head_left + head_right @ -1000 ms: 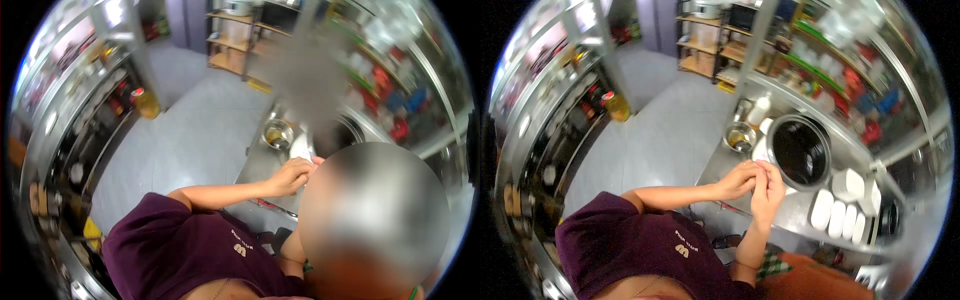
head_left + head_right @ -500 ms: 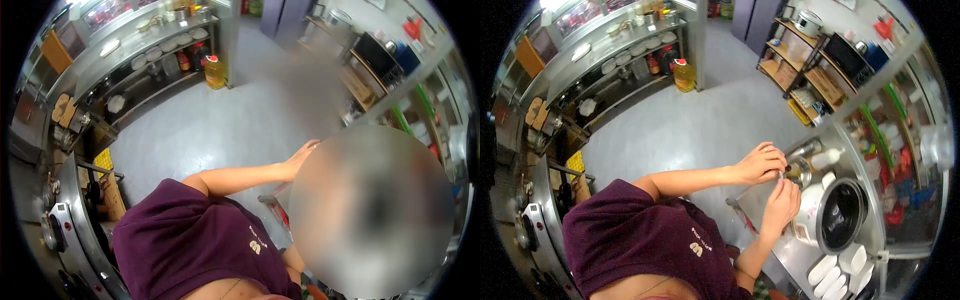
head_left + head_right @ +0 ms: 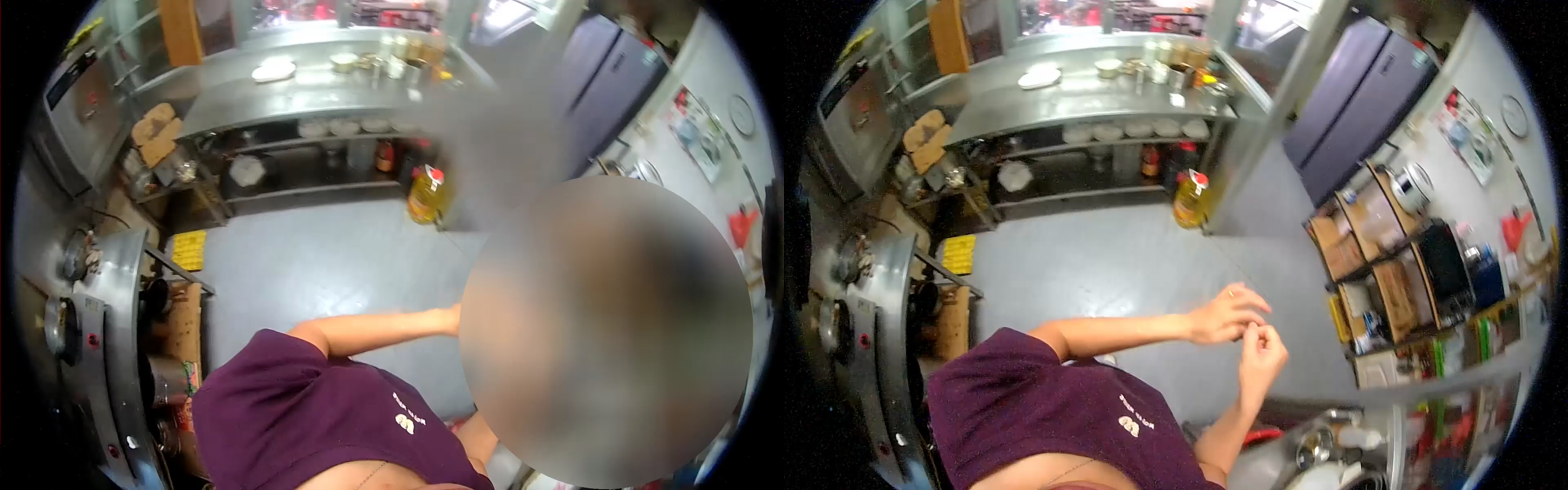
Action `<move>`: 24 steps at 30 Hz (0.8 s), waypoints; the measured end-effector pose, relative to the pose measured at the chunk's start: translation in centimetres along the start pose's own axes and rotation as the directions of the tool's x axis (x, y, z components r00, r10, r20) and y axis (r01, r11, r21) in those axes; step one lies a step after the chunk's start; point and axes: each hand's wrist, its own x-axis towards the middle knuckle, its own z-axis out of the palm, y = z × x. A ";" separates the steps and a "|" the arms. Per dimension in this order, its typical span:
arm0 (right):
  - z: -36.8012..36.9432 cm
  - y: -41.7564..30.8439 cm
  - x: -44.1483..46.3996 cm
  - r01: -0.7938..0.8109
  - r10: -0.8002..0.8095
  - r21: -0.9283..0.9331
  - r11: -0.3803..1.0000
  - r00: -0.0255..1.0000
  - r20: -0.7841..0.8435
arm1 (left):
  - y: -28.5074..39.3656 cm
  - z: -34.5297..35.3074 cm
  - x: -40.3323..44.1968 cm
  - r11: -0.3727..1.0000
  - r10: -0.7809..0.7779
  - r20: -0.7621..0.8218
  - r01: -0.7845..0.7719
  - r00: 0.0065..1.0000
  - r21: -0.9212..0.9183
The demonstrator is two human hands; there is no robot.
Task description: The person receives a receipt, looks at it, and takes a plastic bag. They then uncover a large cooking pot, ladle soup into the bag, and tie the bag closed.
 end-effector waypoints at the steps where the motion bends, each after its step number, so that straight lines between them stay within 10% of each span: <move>1: 1.3 0.1 1.5 0.033 -0.032 -0.040 0.999 0.999 0.009 | -0.9 -1.3 0.1 1.000 0.000 0.033 0.001 0.999 -0.025; 5: 3.7 1.1 6.5 -0.357 0.280 0.476 0.804 0.933 0.226 | -3.7 -5.1 0.6 0.995 -0.099 0.168 0.102 0.981 -0.009; 14: 4.5 2.9 16.4 -0.383 0.269 0.765 0.517 0.922 0.280 | -10.6 -8.2 8.0 0.976 0.120 0.133 -0.142 0.984 0.167; 18: 7.9 5.1 23.5 -0.512 0.347 0.687 0.517 0.858 0.378 | -16.0 -9.6 9.8 0.968 -0.117 0.133 0.083 0.984 0.235; 21: 12.2 8.3 28.8 -0.351 0.187 0.307 0.885 0.871 0.455 | -20.9 -12.7 10.2 0.958 -0.279 0.218 0.255 0.935 0.134; 24: 16.8 7.1 32.2 -0.235 0.095 0.197 0.952 0.837 0.539 | -24.5 -14.7 9.9 0.916 -0.400 0.101 0.400 0.911 0.026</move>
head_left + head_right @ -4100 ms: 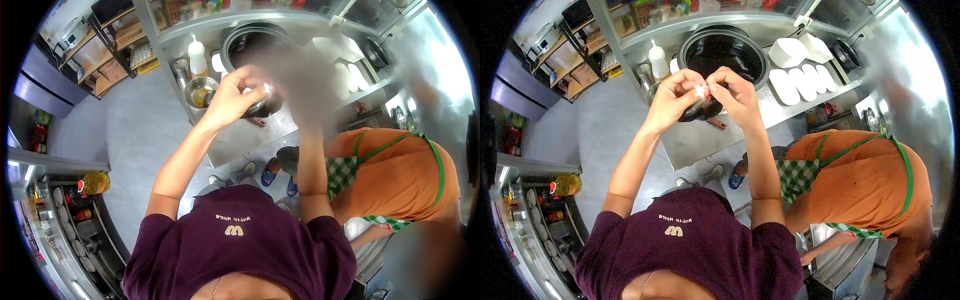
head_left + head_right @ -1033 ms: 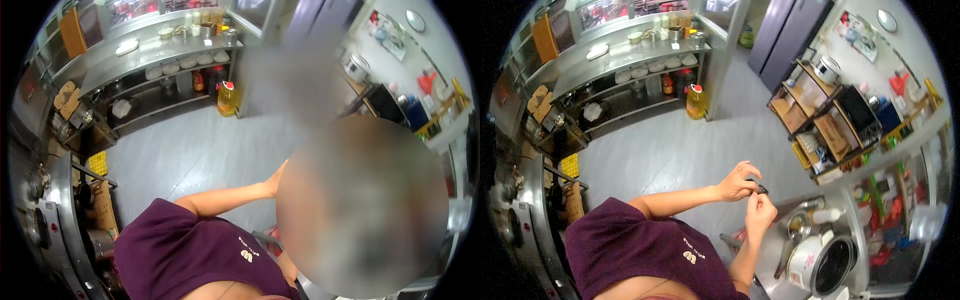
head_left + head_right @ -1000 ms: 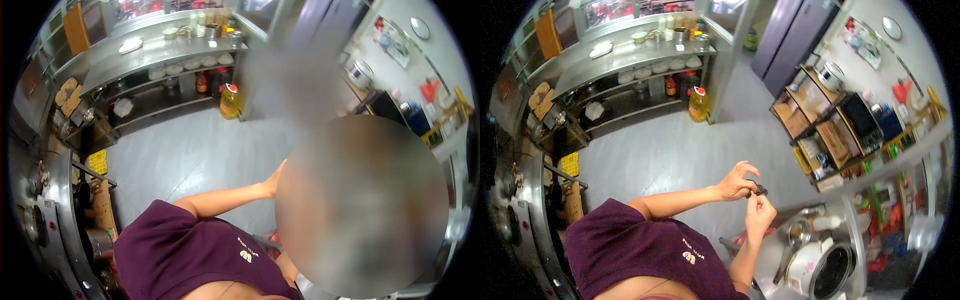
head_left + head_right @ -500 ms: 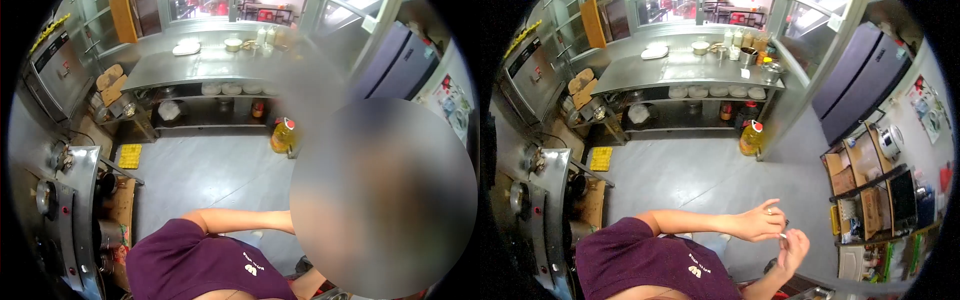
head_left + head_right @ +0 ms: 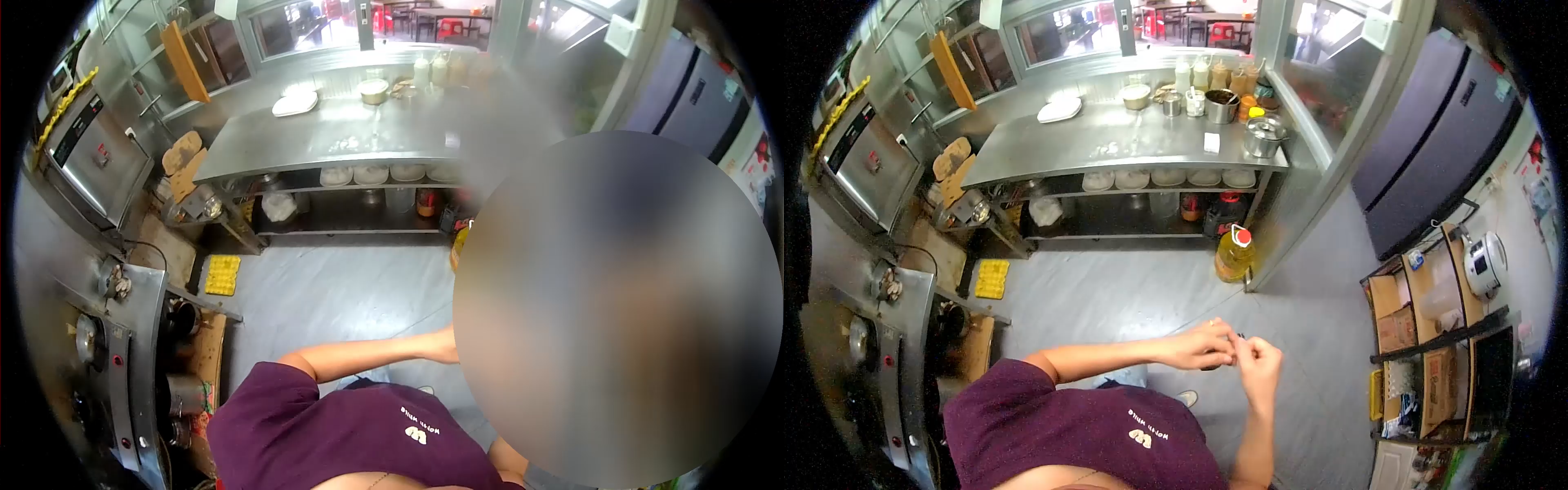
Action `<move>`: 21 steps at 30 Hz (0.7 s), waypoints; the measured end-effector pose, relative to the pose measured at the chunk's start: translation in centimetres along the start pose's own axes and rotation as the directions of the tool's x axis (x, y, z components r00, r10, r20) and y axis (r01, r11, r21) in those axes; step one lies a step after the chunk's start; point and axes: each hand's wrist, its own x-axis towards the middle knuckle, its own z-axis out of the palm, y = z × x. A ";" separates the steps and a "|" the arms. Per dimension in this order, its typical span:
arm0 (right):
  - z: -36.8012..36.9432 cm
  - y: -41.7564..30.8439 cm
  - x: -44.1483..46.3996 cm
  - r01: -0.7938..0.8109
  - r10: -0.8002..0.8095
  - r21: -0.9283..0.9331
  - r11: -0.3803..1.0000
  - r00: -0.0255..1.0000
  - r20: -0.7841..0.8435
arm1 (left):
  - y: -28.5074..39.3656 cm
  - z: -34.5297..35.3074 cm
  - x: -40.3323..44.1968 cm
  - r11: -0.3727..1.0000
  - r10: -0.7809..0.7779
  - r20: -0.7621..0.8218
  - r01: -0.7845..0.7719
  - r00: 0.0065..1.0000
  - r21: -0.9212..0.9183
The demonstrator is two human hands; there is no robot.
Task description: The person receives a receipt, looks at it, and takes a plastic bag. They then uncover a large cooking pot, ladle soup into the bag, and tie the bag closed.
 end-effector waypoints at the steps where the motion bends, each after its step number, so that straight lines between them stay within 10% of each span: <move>1: 0.8 -0.2 1.7 0.036 -0.037 -0.099 0.994 0.999 -0.009 | -1.5 -0.9 0.6 0.998 -0.056 -0.040 0.054 0.998 -0.042; 6: 3.4 2.3 9.2 0.166 -0.232 -0.336 0.927 0.958 -0.169 | -13.6 -8.9 2.9 0.973 -0.150 -0.254 0.188 0.956 0.134; 13: 6.4 5.4 14.8 -0.200 0.089 -0.367 0.908 0.951 -0.297 | -29.5 -29.5 8.7 0.731 -0.137 -0.572 0.472 0.809 0.492; 21: 7.3 8.4 12.5 -0.469 0.363 -0.279 0.838 0.861 -0.356 | -47.9 -41.7 8.8 0.625 -0.171 -0.870 0.733 0.462 0.267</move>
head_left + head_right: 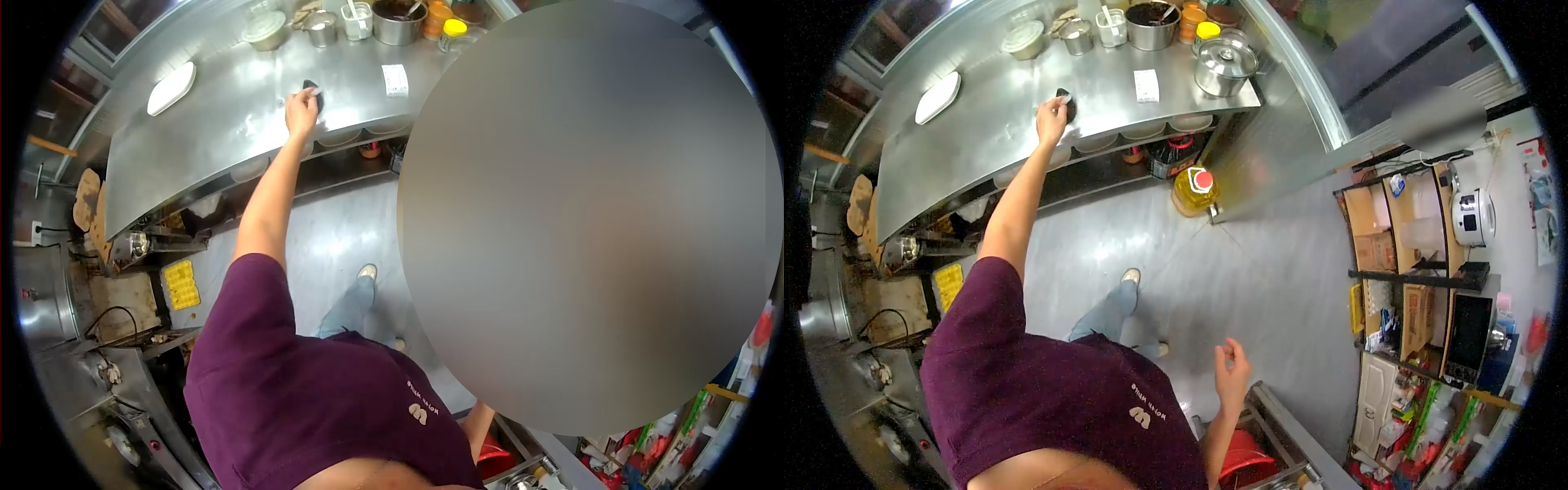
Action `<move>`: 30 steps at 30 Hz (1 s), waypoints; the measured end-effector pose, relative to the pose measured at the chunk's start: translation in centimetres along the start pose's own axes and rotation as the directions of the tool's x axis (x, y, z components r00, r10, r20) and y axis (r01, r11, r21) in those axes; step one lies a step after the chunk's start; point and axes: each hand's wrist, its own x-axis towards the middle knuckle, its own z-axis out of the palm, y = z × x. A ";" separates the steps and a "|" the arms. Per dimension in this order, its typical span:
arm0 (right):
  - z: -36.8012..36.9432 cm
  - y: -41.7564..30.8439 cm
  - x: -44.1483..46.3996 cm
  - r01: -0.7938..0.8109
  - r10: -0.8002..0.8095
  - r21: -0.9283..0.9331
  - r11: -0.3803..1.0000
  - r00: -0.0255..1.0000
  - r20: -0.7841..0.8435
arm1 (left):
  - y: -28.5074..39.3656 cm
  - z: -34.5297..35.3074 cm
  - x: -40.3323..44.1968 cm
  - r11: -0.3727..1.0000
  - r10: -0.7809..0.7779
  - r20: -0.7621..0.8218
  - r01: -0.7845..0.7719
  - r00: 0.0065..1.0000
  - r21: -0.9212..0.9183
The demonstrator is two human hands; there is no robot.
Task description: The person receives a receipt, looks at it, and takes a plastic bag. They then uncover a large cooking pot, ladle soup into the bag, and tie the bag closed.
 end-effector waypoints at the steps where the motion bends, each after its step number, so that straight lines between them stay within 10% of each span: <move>1: 0.0 0.5 -0.4 -0.027 0.027 0.015 1.000 1.000 0.001 | -1.0 1.1 -1.6 0.999 0.014 -0.002 -0.014 1.000 0.038; 6: 0.4 6.0 -4.4 -0.090 0.098 0.169 0.982 0.994 -0.039 | 1.0 4.7 -23.2 0.982 -0.061 0.153 0.087 0.986 -0.170; 7: 0.1 6.8 -5.8 -0.093 0.107 0.168 0.981 0.991 -0.076 | -1.2 6.7 -30.4 0.946 -0.316 0.622 0.289 0.717 0.148; 8: 0.1 7.4 -7.3 -0.093 0.113 0.168 0.981 0.987 -0.116 | -1.9 6.7 -37.0 0.978 -0.169 0.923 -0.054 0.346 0.200; 9: 0.0 8.2 -9.1 -0.096 0.123 0.170 0.981 0.980 -0.159 | -2.4 6.7 -43.4 0.909 0.135 0.915 -0.320 -0.381 -0.268; 10: -0.5 9.2 -11.1 -0.086 0.107 0.132 0.987 0.981 -0.163 | -2.6 6.6 -49.6 0.846 0.293 0.605 -0.094 -0.740 -0.525; 12: -1.2 11.6 -16.1 -0.091 0.107 0.079 0.993 0.964 -0.245 | 3.4 2.2 -57.6 0.769 -0.025 0.557 -0.372 -0.830 -0.520; 14: -1.5 13.5 -21.5 -0.159 0.182 0.092 0.983 0.913 -0.366 | 10.5 -1.3 -60.7 0.515 0.111 0.504 -0.385 -0.856 -0.766; 20: 0.2 22.8 -40.8 -0.436 0.386 0.121 0.892 0.593 -0.706 | 21.9 -3.2 -72.7 0.312 0.379 0.409 -0.301 -0.830 -0.901; 25: -0.9 25.4 -50.1 -0.297 0.554 0.494 0.818 0.169 -0.815 | 39.0 -10.3 -87.8 0.322 0.430 0.181 -0.036 -0.884 -0.946; 27: 0.6 26.7 -53.0 -0.123 0.627 0.616 0.778 0.095 -0.773 | 45.8 -16.3 -93.5 0.235 0.629 -0.180 0.406 -0.756 -0.883; 30: -0.6 27.0 -55.1 -0.186 0.644 0.628 0.756 0.033 -0.765 | 58.4 -27.6 -97.5 0.096 0.676 -0.306 0.491 -0.670 -0.866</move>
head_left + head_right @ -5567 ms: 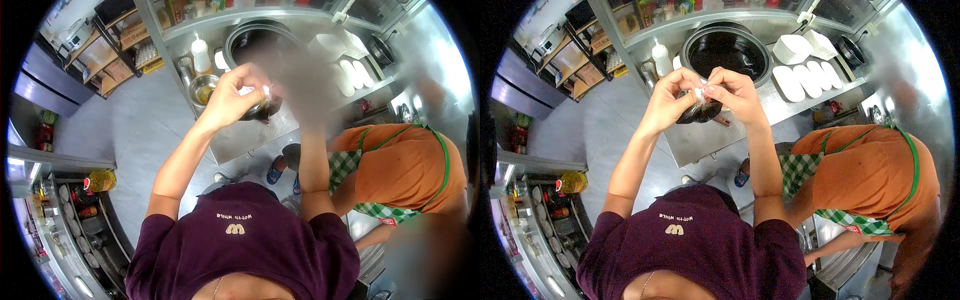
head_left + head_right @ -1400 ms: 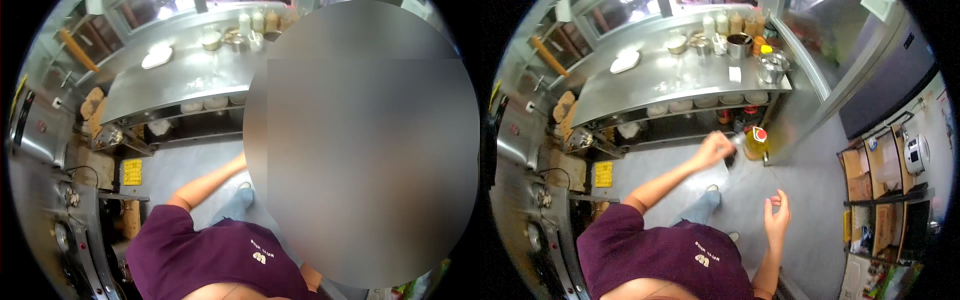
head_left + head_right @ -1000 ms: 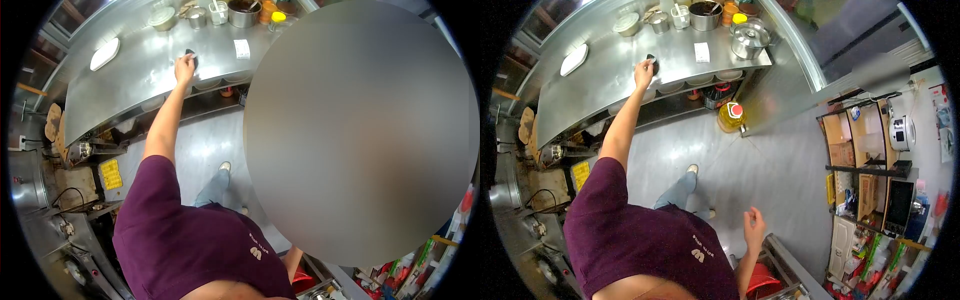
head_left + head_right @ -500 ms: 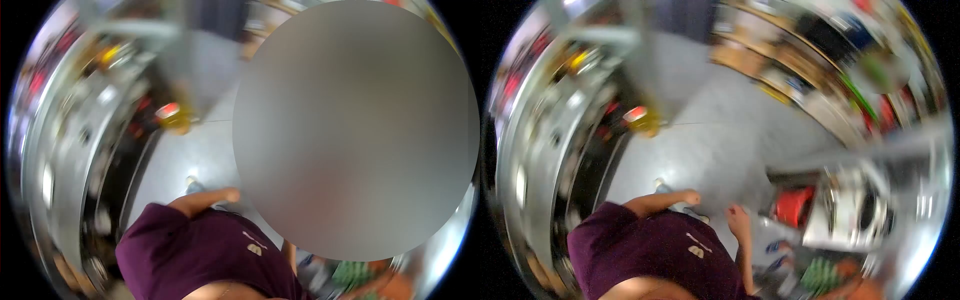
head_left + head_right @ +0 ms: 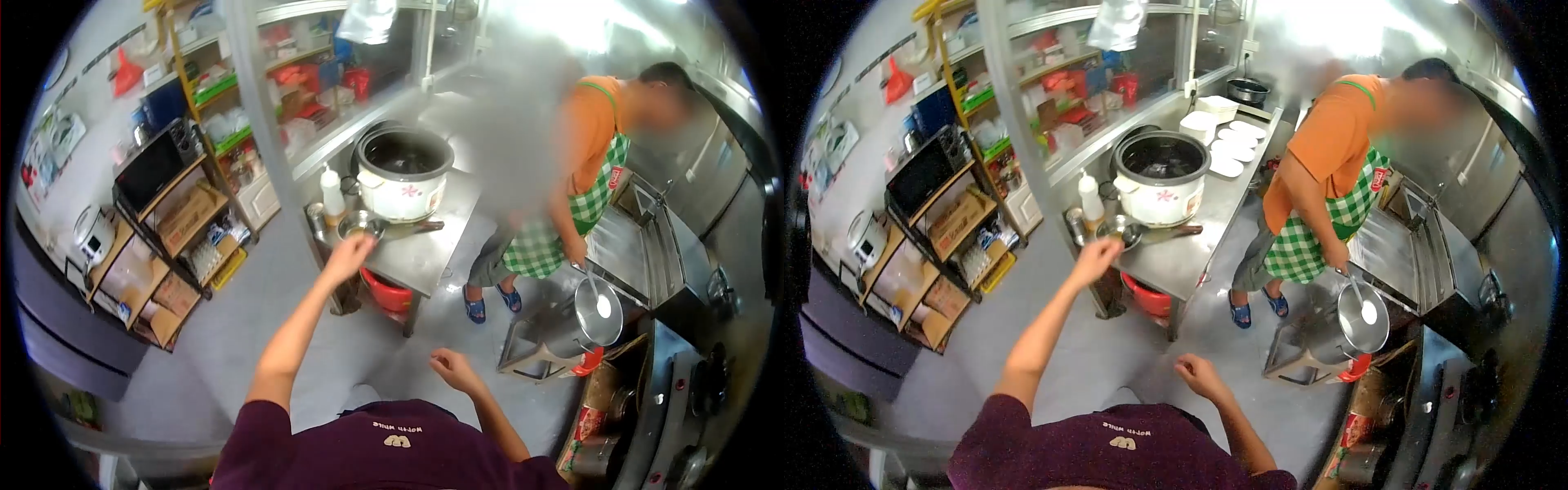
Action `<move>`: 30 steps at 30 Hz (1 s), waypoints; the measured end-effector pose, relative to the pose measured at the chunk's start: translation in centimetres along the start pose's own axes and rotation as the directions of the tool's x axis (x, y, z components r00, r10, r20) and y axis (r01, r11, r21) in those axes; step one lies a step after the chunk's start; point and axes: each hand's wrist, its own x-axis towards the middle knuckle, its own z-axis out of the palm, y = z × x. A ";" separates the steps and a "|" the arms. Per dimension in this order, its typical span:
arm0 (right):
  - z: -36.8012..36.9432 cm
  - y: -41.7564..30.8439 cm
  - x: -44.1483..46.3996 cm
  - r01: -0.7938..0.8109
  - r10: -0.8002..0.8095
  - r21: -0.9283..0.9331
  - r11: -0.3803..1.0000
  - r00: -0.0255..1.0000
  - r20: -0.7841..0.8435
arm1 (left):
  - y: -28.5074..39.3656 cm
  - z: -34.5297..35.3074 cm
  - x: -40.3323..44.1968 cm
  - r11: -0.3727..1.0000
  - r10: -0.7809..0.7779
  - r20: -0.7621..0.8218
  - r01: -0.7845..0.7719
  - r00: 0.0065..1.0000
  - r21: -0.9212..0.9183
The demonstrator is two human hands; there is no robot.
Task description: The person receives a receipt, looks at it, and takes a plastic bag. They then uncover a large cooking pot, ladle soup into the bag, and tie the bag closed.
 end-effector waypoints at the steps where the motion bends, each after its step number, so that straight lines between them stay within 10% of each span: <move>1: -0.1 0.3 1.0 -0.003 0.004 0.025 1.000 1.000 -0.030 | 1.9 -0.9 4.5 0.989 0.113 -0.026 -0.110 0.993 0.100; 4: 0.0 0.6 4.5 -0.031 0.039 0.078 0.997 0.993 -0.107 | 8.2 -2.9 15.8 0.923 0.385 -0.103 -0.385 0.917 0.021; 8: -1.7 -2.3 8.4 -0.107 0.121 0.088 0.990 0.978 -0.172 | 10.7 -3.3 29.0 0.925 0.317 -0.023 -0.314 0.948 -0.211; 14: -3.6 -2.2 14.3 -0.123 0.147 0.115 0.986 0.961 -0.236 | 6.1 -6.2 44.5 0.975 0.201 -0.450 -0.222 0.870 0.006; 22: -9.2 5.2 20.7 -0.072 0.095 0.160 0.985 0.985 -0.141 | 12.3 -5.6 42.2 0.801 0.478 -0.846 -0.510 0.234 0.312; 26: -15.5 9.9 23.1 -0.051 0.079 0.172 0.984 0.984 -0.159 | 14.7 -6.3 43.2 0.943 0.317 -0.876 -0.219 0.363 0.251; 28: -18.5 12.9 23.7 -0.089 0.131 0.154 0.984 0.948 -0.291 | 10.6 -8.7 45.9 0.240 0.916 -0.326 0.330 0.236 0.913; 30: -23.7 8.5 23.4 0.051 -0.012 0.093 0.994 0.925 -0.380 | 15.4 -8.3 44.5 0.829 0.558 -0.790 -0.134 0.254 0.543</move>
